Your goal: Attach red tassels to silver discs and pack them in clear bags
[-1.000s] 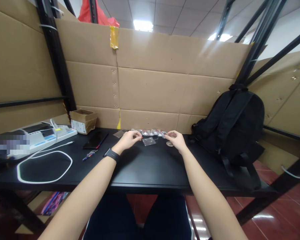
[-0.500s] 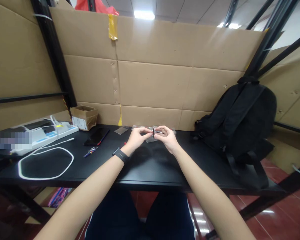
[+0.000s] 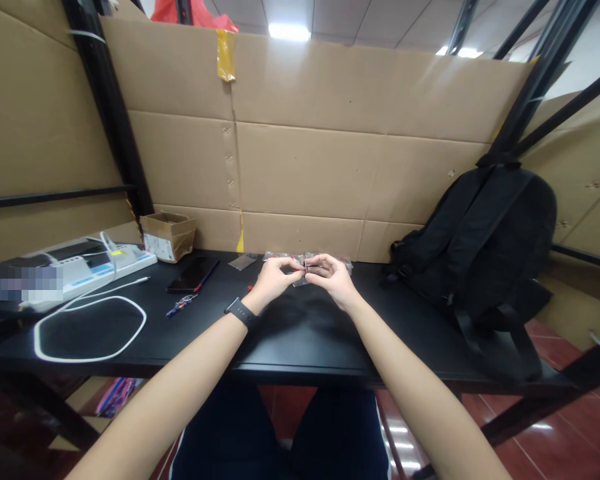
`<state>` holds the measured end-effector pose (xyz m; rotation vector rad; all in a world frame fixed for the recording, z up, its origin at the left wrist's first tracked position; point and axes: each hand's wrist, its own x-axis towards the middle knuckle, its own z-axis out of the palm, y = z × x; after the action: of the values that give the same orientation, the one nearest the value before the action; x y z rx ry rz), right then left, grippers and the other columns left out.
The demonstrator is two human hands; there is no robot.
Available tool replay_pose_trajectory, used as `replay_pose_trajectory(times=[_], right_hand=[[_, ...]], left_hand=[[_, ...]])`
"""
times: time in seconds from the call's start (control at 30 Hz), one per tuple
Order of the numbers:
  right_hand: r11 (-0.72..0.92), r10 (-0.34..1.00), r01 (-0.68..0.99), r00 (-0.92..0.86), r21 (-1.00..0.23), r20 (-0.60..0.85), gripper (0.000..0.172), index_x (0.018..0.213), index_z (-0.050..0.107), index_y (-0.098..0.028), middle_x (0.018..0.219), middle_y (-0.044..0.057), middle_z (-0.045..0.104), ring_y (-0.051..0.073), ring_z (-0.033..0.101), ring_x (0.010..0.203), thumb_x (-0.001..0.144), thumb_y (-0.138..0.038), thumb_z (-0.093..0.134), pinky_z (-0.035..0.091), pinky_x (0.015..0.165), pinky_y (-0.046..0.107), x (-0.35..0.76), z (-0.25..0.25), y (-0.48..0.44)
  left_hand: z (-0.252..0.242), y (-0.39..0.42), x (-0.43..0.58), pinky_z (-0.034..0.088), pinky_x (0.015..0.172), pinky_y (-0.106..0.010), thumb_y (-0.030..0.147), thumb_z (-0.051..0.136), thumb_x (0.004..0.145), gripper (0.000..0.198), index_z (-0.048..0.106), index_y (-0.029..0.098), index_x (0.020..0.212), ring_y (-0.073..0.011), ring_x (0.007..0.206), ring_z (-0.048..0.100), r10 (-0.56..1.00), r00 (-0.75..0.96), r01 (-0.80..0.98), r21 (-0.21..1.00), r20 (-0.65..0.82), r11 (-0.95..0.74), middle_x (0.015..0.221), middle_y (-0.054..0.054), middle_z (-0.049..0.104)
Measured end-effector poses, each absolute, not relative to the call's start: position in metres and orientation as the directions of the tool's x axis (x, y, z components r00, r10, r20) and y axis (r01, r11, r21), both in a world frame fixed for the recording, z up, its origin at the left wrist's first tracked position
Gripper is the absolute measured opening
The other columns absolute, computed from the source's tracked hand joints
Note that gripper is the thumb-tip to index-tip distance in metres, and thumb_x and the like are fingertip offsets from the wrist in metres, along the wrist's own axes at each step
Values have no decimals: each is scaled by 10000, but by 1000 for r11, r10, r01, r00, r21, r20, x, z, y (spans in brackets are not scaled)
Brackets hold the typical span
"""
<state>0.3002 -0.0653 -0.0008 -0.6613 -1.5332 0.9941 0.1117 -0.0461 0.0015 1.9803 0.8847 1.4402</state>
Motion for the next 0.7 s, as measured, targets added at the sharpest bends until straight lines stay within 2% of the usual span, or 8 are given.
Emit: replay_pose_trajectory(times=[0.43, 0.7], right_hand=[[545, 815, -48, -205, -837, 542, 426, 903, 634, -219, 1167, 78, 712, 244, 697, 1039, 600, -386, 881, 523, 1008, 467, 300, 1, -64], [517, 829, -61, -211, -854, 517, 405, 870, 664, -215, 1157, 91, 722, 267, 702, 1036, 568, -352, 897, 581, 903, 435, 300, -2, -59]], left_hand=[[-2, -42, 115, 537, 859, -346, 326, 715, 765, 165, 714, 162, 777, -213, 841, 699, 764, 269, 109, 770, 586, -629, 849, -65, 754], [-14, -36, 117, 536, 845, -315, 358, 746, 769, 267, 645, 171, 932, -195, 908, 686, 804, 283, -63, 847, 523, -528, 948, -66, 723]])
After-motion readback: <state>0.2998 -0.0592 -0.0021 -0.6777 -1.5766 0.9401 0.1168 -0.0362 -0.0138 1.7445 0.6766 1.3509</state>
